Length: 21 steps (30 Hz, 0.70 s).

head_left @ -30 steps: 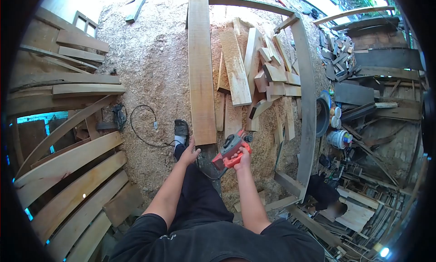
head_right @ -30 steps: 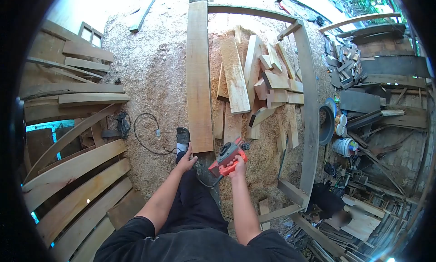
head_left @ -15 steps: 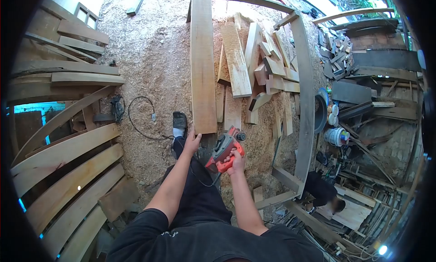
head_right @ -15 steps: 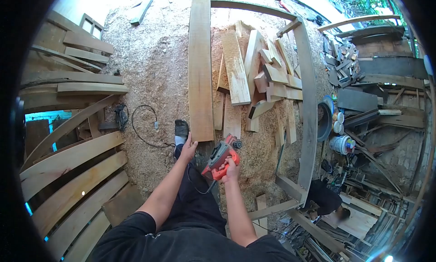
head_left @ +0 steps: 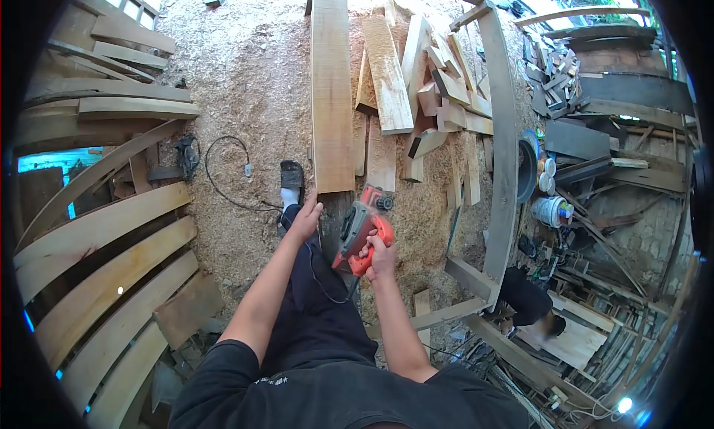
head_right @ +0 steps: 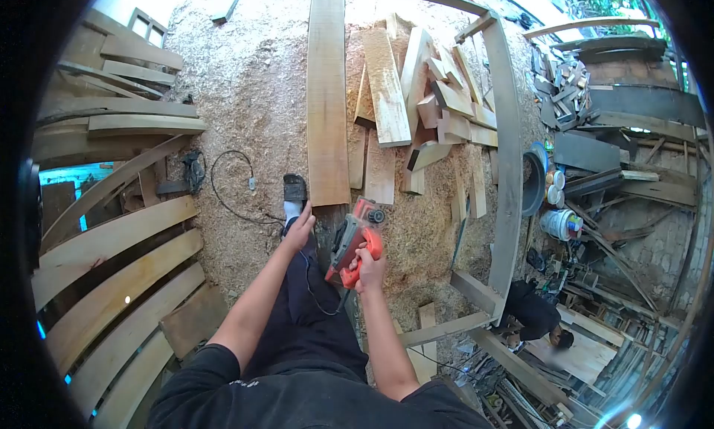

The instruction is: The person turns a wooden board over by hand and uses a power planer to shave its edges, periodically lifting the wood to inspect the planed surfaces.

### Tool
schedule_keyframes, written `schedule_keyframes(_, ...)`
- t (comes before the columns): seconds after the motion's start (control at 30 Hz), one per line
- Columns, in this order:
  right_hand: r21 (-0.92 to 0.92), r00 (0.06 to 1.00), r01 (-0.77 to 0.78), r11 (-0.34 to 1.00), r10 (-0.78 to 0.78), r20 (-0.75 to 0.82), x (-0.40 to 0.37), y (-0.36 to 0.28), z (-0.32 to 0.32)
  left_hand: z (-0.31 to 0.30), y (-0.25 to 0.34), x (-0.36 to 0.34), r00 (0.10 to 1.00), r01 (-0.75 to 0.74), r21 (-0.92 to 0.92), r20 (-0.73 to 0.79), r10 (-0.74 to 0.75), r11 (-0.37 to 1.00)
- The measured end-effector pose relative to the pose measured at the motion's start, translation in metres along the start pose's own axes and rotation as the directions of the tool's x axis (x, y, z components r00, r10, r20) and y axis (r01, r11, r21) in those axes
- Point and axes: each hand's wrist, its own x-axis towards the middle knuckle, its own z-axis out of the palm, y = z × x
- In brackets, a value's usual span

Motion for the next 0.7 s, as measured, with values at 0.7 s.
schedule_keyframes(0.7, -0.129, 0.918, 0.147, 0.981, -0.086, 0.387, -0.094, -0.143, 0.087, -0.199, 0.030, -0.254, 0.988, -0.047, 0.860, 0.115, -0.103, 0.508)
